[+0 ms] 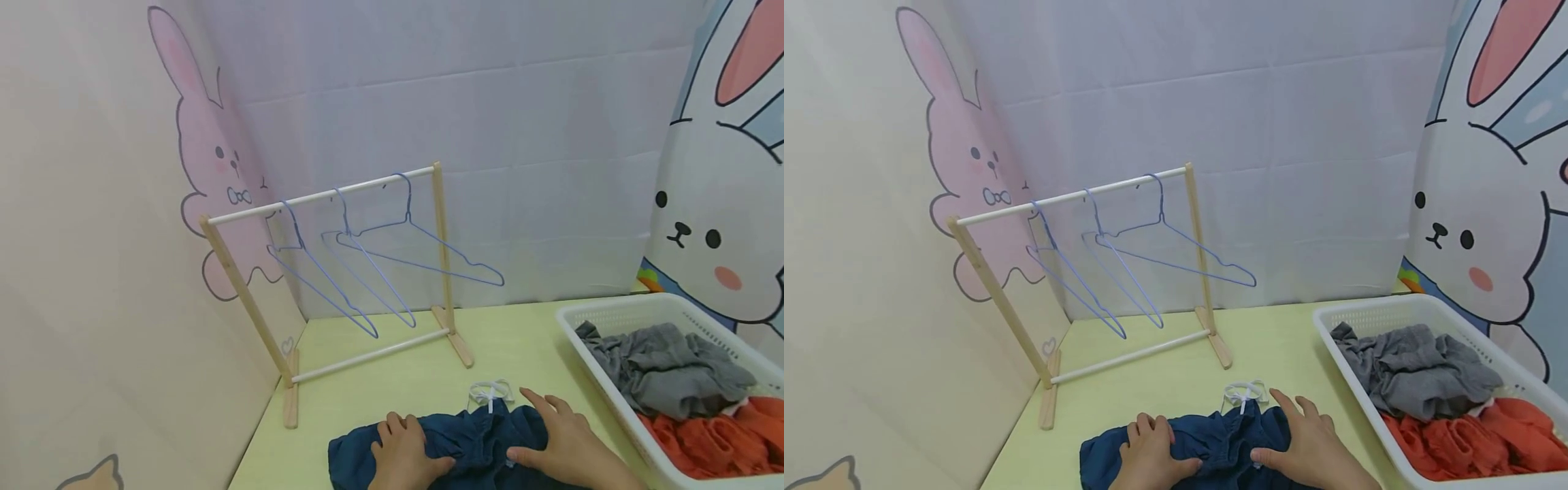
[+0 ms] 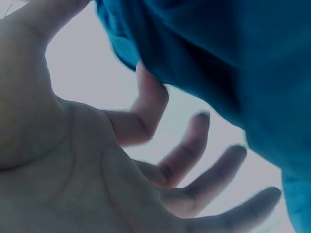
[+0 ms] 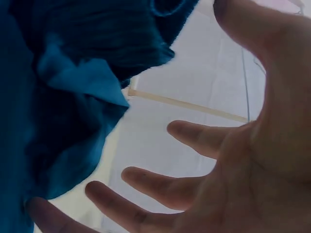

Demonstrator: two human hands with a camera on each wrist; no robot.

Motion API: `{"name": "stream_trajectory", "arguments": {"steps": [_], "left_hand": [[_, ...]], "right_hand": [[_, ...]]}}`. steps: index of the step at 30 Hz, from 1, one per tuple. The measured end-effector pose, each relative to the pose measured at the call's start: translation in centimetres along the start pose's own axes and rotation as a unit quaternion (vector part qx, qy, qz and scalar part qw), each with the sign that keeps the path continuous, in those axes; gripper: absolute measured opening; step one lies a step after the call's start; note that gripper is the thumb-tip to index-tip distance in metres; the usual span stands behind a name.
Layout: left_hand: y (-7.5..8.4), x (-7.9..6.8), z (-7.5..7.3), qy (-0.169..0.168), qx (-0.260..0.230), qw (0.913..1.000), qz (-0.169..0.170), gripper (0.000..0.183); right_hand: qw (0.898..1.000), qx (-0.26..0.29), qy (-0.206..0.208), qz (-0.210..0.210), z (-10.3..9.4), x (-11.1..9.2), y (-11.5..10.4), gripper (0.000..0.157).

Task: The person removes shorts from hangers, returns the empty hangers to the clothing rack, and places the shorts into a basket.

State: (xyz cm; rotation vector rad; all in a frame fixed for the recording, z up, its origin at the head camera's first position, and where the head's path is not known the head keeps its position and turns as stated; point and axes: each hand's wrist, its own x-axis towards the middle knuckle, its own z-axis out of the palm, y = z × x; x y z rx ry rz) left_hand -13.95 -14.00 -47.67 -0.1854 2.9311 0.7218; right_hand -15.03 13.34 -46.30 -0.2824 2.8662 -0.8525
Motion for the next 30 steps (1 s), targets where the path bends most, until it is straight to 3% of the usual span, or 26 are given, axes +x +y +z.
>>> {"name": "stream_trajectory", "arguments": {"steps": [4, 9, 13, 17, 22, 30], "left_hand": [[-0.4, 0.5, 0.8, -0.002, -0.009, 0.9995, -0.030, 0.095], [-0.8, 0.7, 1.3, -0.007, 0.012, 0.9979, -0.063, 0.105], [-0.9, 0.8, 1.2, 0.007, 0.025, 0.9972, -0.070, 0.100], [-0.9, 1.0, 0.7, 0.007, 0.008, 0.9991, -0.041, 0.086], [-0.6, 1.0, 0.8, 0.000, -0.056, 0.9983, 0.017, 0.060], [1.4, 0.9, 2.0, -0.014, -0.122, 0.9880, 0.093, 0.058]], "right_hand": [[0.999, 0.017, -0.028, -0.001, 0.8, 0.4, 0.9, 0.109], [0.999, 0.013, -0.041, 0.000, 1.8, 0.5, 1.8, 0.109], [0.999, 0.029, -0.038, -0.006, 2.2, 0.6, 1.9, 0.107], [0.998, 0.052, -0.027, -0.019, 2.4, 0.9, 1.7, 0.103], [0.995, 0.082, -0.018, -0.046, 2.9, 1.0, 1.3, 0.097], [0.987, 0.135, -0.043, -0.073, 2.9, 0.6, 0.3, 0.088]]}}
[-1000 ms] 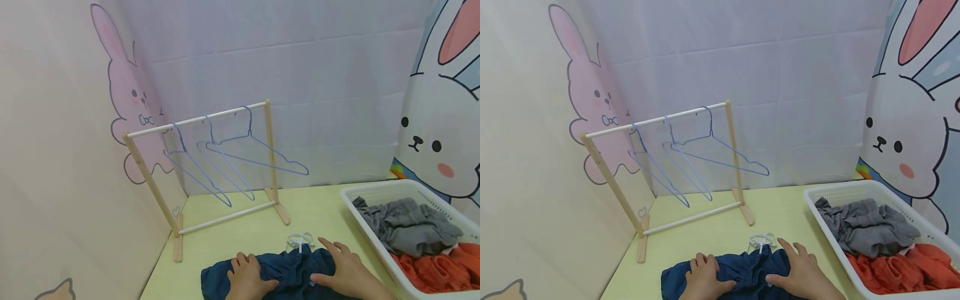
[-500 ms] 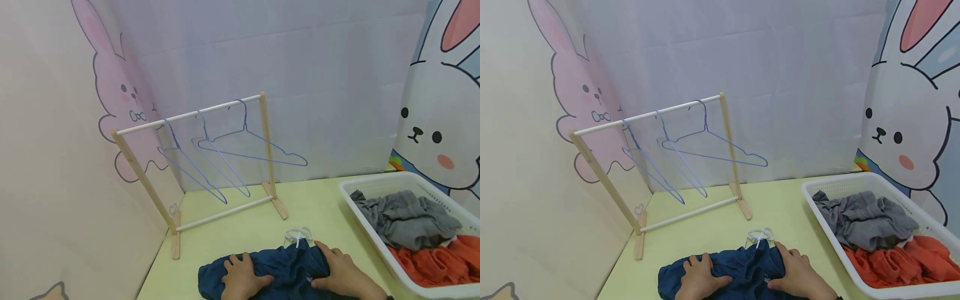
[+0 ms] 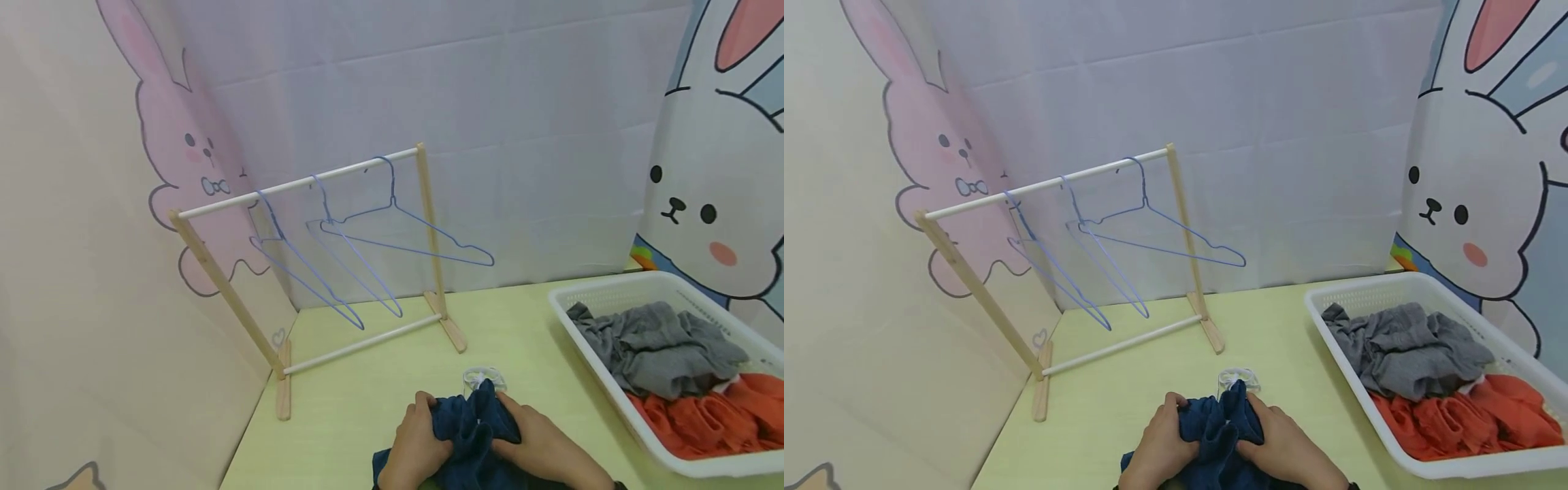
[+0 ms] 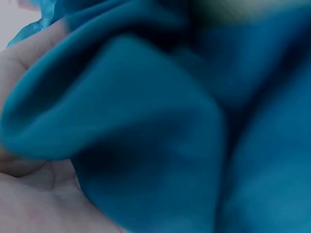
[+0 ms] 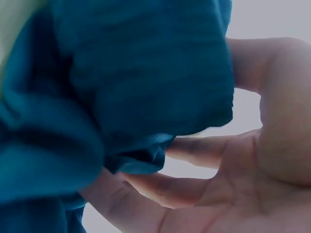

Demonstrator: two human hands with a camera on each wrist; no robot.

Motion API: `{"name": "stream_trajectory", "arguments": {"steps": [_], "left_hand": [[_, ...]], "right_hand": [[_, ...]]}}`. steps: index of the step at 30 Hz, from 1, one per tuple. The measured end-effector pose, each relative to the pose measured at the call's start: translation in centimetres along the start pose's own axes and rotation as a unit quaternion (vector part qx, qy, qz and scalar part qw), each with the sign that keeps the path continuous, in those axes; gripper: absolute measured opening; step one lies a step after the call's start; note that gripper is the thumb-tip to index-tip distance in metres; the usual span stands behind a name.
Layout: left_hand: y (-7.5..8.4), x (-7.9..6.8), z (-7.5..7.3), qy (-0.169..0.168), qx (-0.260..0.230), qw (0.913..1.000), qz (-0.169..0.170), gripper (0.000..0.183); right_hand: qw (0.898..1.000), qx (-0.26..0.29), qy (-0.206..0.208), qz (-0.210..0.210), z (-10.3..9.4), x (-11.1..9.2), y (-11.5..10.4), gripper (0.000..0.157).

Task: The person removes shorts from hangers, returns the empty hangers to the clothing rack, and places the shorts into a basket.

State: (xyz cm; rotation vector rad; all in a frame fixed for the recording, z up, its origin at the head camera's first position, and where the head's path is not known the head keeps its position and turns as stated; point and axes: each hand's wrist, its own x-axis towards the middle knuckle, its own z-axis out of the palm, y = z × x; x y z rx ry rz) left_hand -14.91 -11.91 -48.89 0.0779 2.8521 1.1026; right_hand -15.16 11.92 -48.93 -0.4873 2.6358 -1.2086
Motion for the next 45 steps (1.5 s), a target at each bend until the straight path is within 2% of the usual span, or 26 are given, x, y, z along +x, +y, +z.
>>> {"name": "stream_trajectory", "arguments": {"steps": [5, 11, 16, 21, 24, 27, 29, 31, 33, 35, 37, 41, 45], "left_hand": [[2.1, 0.4, 1.7, -0.032, 0.013, 0.9993, 0.017, 0.057], [3.7, 0.6, 3.3, -0.045, 0.028, 0.9982, 0.028, 0.056], [4.3, 0.7, 3.7, -0.041, 0.033, 0.9973, 0.050, 0.054], [4.7, 1.0, 3.8, -0.049, 0.045, 0.9959, 0.061, 0.057], [5.0, 1.0, 3.9, -0.056, 0.049, 0.9951, 0.064, 0.058], [5.2, 1.0, 4.1, -0.060, 0.047, 0.9948, 0.068, 0.057], [5.5, 0.8, 4.1, -0.064, 0.041, 0.9946, 0.070, 0.056], [5.8, 0.7, 4.0, -0.065, 0.036, 0.9941, 0.079, 0.057], [6.2, 0.4, 3.7, -0.063, 0.031, 0.9934, 0.091, 0.057], [6.9, 0.2, 3.1, -0.056, 0.024, 0.9925, 0.106, 0.058], [7.8, 0.0, 2.4, -0.047, 0.014, 0.9910, 0.124, 0.059], [10.0, -0.1, 0.9, -0.022, 0.001, 0.9869, 0.160, 0.061], [12.4, -0.1, -0.5, 0.012, 0.002, 0.9808, 0.195, 0.061]], "right_hand": [[1.000, 0.019, -0.018, -0.009, 0.3, -0.2, 0.0, 0.083], [0.999, 0.027, 0.020, 0.002, 0.3, -0.5, -0.4, 0.079], [0.998, 0.033, 0.051, -0.002, 0.5, -0.9, -1.0, 0.077], [0.997, 0.057, 0.046, 0.005, 0.6, -1.1, -1.1, 0.075], [0.994, 0.092, 0.029, 0.052, 0.9, -0.4, 0.1, 0.076], [0.987, 0.133, 0.015, 0.086, 1.9, 0.8, 3.2, 0.090], [0.985, 0.148, 0.007, 0.091, 2.6, 1.4, 5.3, 0.106], [0.983, 0.163, 0.011, 0.087, 2.9, 1.6, 6.4, 0.109], [0.985, 0.148, 0.022, 0.084, 2.5, 1.1, 5.5, 0.097], [0.987, 0.135, 0.042, 0.075, 1.4, 0.1, 3.2, 0.079], [0.989, 0.116, 0.069, 0.057, 0.1, -1.2, 0.3, 0.069], [0.987, 0.095, 0.128, 0.013, -2.2, -3.4, -3.8, 0.065], [0.980, 0.071, 0.183, -0.036, -4.1, -4.5, -5.6, 0.064]]}}
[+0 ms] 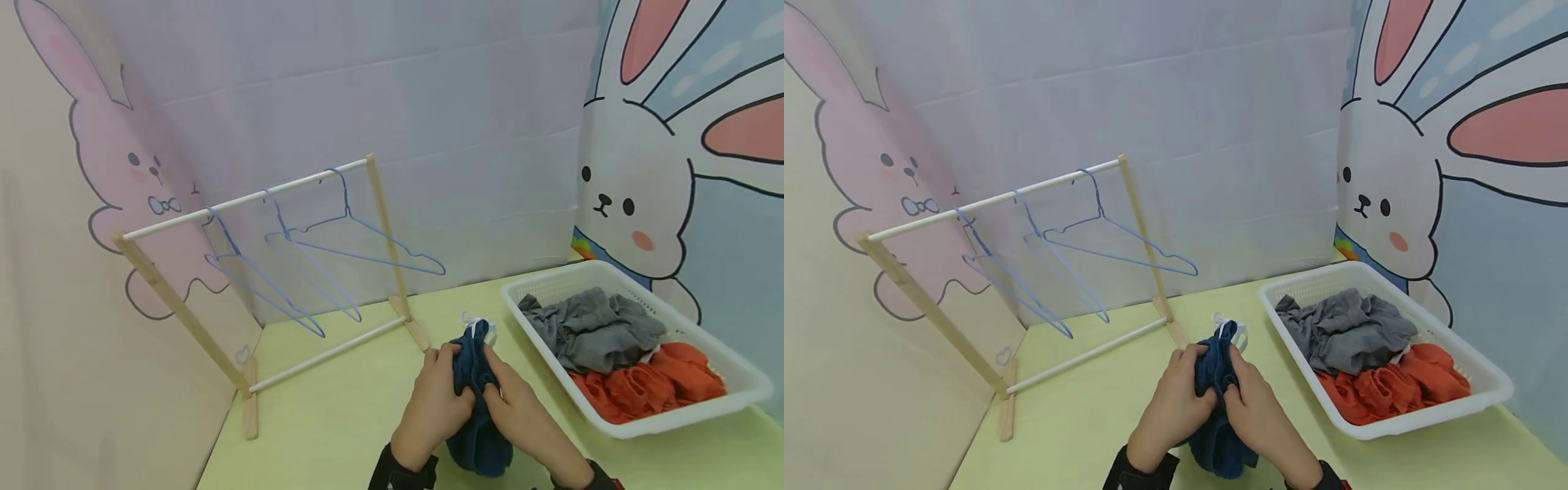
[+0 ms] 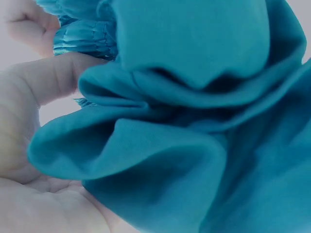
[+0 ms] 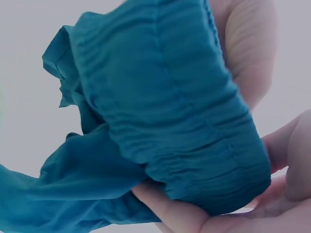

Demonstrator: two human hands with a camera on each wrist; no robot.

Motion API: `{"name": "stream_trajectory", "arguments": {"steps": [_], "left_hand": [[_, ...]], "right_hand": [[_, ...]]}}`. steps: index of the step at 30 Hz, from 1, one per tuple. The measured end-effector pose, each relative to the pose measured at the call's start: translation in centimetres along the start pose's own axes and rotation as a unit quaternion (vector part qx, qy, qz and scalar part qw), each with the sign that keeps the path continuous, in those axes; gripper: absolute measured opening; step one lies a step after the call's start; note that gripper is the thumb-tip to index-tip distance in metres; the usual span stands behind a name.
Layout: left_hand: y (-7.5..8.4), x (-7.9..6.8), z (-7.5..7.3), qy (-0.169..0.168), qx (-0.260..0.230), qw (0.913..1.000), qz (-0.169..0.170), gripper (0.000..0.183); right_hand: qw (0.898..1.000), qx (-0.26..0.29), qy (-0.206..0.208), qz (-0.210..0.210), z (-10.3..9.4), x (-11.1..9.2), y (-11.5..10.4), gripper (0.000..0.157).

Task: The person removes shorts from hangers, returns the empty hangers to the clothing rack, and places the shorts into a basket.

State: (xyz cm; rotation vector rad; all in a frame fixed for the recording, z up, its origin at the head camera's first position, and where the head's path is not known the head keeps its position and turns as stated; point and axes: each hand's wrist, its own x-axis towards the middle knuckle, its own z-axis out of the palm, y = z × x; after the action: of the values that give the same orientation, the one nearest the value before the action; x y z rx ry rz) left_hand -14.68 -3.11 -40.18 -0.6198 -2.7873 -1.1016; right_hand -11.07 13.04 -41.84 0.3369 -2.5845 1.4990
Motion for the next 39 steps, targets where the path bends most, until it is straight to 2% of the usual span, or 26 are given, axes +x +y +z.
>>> {"name": "stream_trajectory", "arguments": {"steps": [4, 8, 12, 15, 19, 21, 24, 26, 29, 33, 36, 39], "left_hand": [[2.7, 2.0, -1.4, 0.036, -0.005, 0.9982, 0.049, 0.062], [5.5, 4.5, -2.4, 0.055, -0.028, 0.9938, 0.092, 0.063], [7.7, 7.5, -2.6, 0.050, -0.056, 0.9893, 0.125, 0.065], [9.2, 10.0, -2.4, 0.036, -0.079, 0.9856, 0.145, 0.065], [10.5, 14.0, -1.2, 0.020, -0.103, 0.9816, 0.160, 0.065], [10.7, 15.9, -0.2, 0.018, -0.109, 0.9810, 0.160, 0.064], [10.7, 18.1, 1.3, 0.008, -0.119, 0.9825, 0.143, 0.061], [10.4, 19.1, 2.2, -0.002, -0.116, 0.9840, 0.136, 0.060], [10.1, 20.3, 3.3, -0.021, -0.097, 0.9872, 0.125, 0.058], [9.2, 21.3, 4.7, -0.047, -0.052, 0.9917, 0.108, 0.058], [8.3, 21.6, 5.7, -0.075, -0.034, 0.9915, 0.101, 0.057], [7.5, 21.9, 6.8, -0.101, -0.036, 0.9891, 0.101, 0.056]], "right_hand": [[0.995, -0.007, 0.070, -0.066, -2.3, 0.8, -1.3, 0.064], [0.988, -0.028, 0.118, -0.090, -5.0, 2.1, -2.7, 0.066], [0.987, -0.033, 0.134, -0.079, -8.1, 3.5, -3.7, 0.070], [0.987, -0.016, 0.152, -0.051, -10.3, 4.7, -4.0, 0.073], [0.978, 0.017, 0.205, -0.022, -12.1, 7.0, -3.7, 0.074], [0.971, 0.048, 0.233, -0.015, -12.6, 8.2, -3.0, 0.076], [0.958, 0.130, 0.258, -0.003, -12.7, 9.8, -1.5, 0.078], [0.944, 0.190, 0.269, 0.017, -12.5, 10.7, -0.3, 0.079], [0.919, 0.268, 0.285, 0.058, -11.9, 11.8, 1.3, 0.078], [0.890, 0.328, 0.296, 0.109, -10.9, 12.7, 3.3, 0.075], [0.881, 0.335, 0.302, 0.141, -10.3, 12.9, 4.6, 0.075], [0.884, 0.313, 0.303, 0.172, -10.1, 12.6, 5.5, 0.076]]}}
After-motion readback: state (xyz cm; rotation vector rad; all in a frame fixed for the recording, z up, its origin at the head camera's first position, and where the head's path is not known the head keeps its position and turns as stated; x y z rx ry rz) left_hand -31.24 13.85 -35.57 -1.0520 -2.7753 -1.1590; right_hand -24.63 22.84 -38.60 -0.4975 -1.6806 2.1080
